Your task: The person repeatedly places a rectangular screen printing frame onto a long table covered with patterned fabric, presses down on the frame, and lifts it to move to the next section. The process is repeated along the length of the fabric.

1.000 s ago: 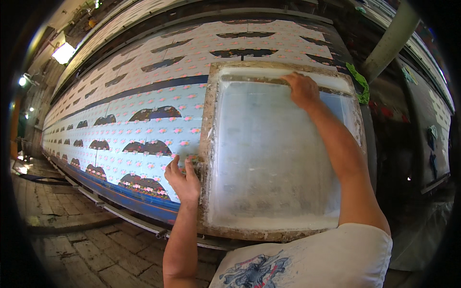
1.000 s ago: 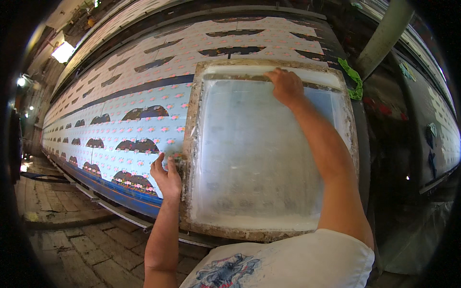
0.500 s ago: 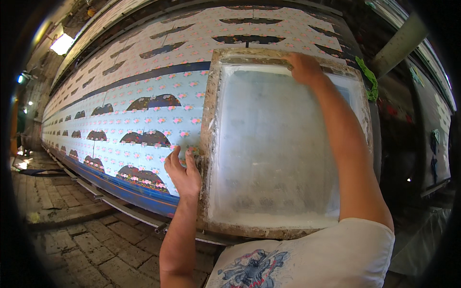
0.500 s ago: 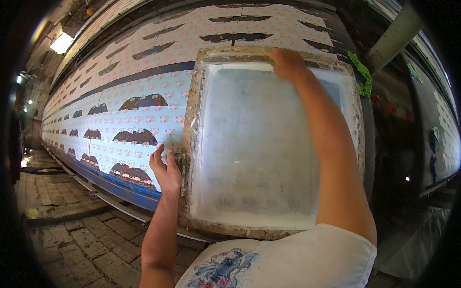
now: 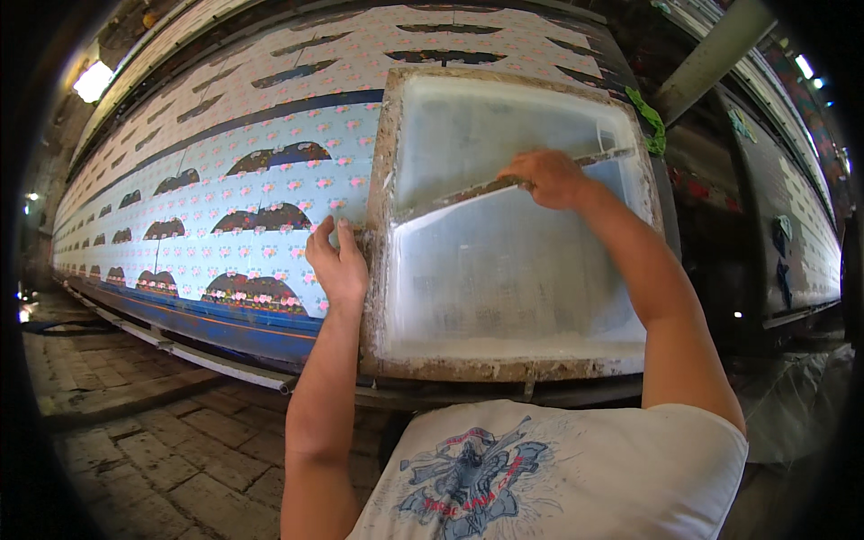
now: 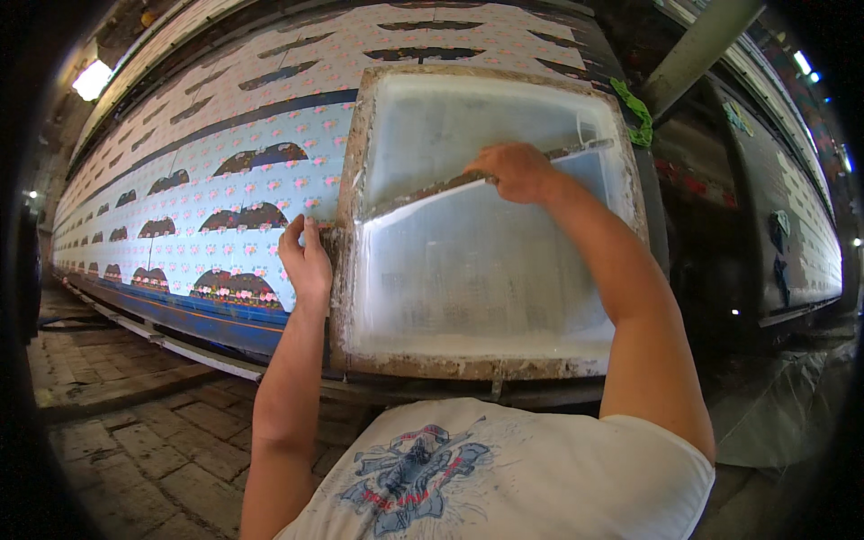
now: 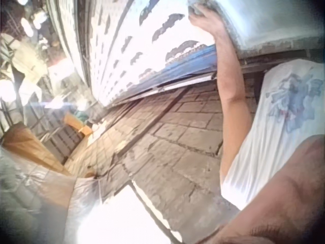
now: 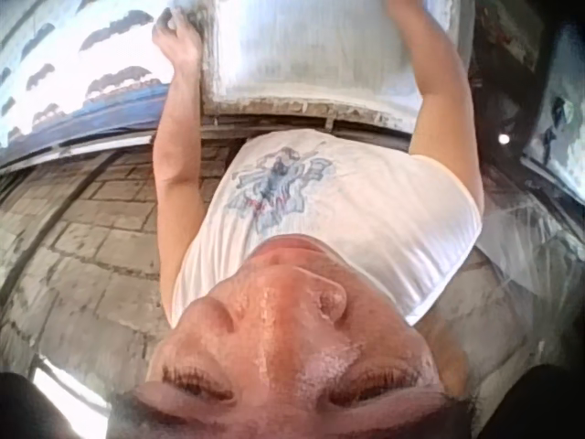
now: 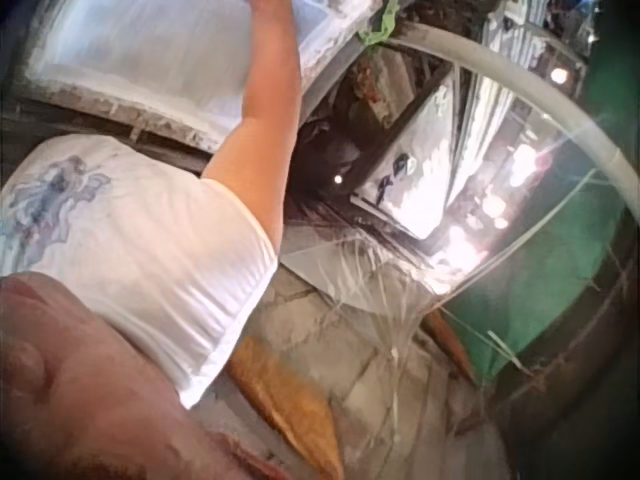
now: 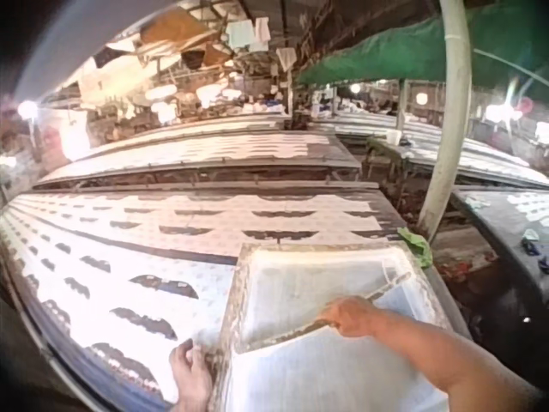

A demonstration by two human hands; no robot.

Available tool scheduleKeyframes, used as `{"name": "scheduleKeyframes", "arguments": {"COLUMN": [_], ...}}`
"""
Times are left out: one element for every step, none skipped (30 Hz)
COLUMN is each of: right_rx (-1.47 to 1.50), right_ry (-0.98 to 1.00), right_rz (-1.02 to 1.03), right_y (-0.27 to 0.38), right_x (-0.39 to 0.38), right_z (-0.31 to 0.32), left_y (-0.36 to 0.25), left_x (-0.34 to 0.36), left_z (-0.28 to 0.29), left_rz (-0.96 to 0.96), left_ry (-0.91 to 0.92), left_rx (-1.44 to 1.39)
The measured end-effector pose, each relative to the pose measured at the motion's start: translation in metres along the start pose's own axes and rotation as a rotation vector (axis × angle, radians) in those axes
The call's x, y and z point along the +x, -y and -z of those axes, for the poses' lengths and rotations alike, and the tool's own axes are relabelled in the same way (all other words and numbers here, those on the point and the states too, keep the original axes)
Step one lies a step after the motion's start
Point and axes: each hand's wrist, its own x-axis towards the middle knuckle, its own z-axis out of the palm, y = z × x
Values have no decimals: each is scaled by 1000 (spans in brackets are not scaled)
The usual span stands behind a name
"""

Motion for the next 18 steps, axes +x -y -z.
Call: {"name": "scheduleKeyframes", "arguments": {"right_rx": [2,-4,6,15,24,26,28,30,33,37,41,47,55,63,62,57,52,37], "right_ry": [12,14,11,7,3,-6,-16,-25,-15,-5,5,2,-6,-14,-35,-58,-81,-92], "right_rz": [-14,-2,-9,-18,-26,-48,-70,-91,-114,-137,-159,-181,-200,-218,-229,-241,-252,-265], "right_y": [15,26,39,53,65,76,87,98,110,122,135,146,156,166,175,182,190,196], "right_x": [-13,-26,-38,-49,-61,-73,-84,-96,-107,-117,-128,-139,-148,-159,-169,-178,-187,-197], "right_z": [-1,-4,-9,-14,-19,-23,-27,-30,-31,-31,-33,-34,-35,-37,-40,-46,-52,-58], "left_y": [4,8,10,9,7,7,6,6,2,-2,-5,-7,-9,-10,-9,-4,2,-1], "left_x": [1,2,1,1,0,0,0,-1,-2,-4,-7,-10,-9,-10,-8,-6,-6,-7], "left_z": [-2,-3,-4,-3,-2,-1,1,2,3,4,7,9,11,12,14,13,12,11], "left_rz": [-12,-24,-34,-46,-39,-34,-30,-5,49,102,157,131,99,68,60,50,40,33], "left_ry": [-12,-24,-35,-35,-31,-26,-22,14,27,42,57,56,52,47,68,91,112,116], "left_rx": [-22,-44,-66,-93,-107,-120,-133,-198,-259,-319,-378,-331,-284,-236,-231,-230,-228,-227]}}
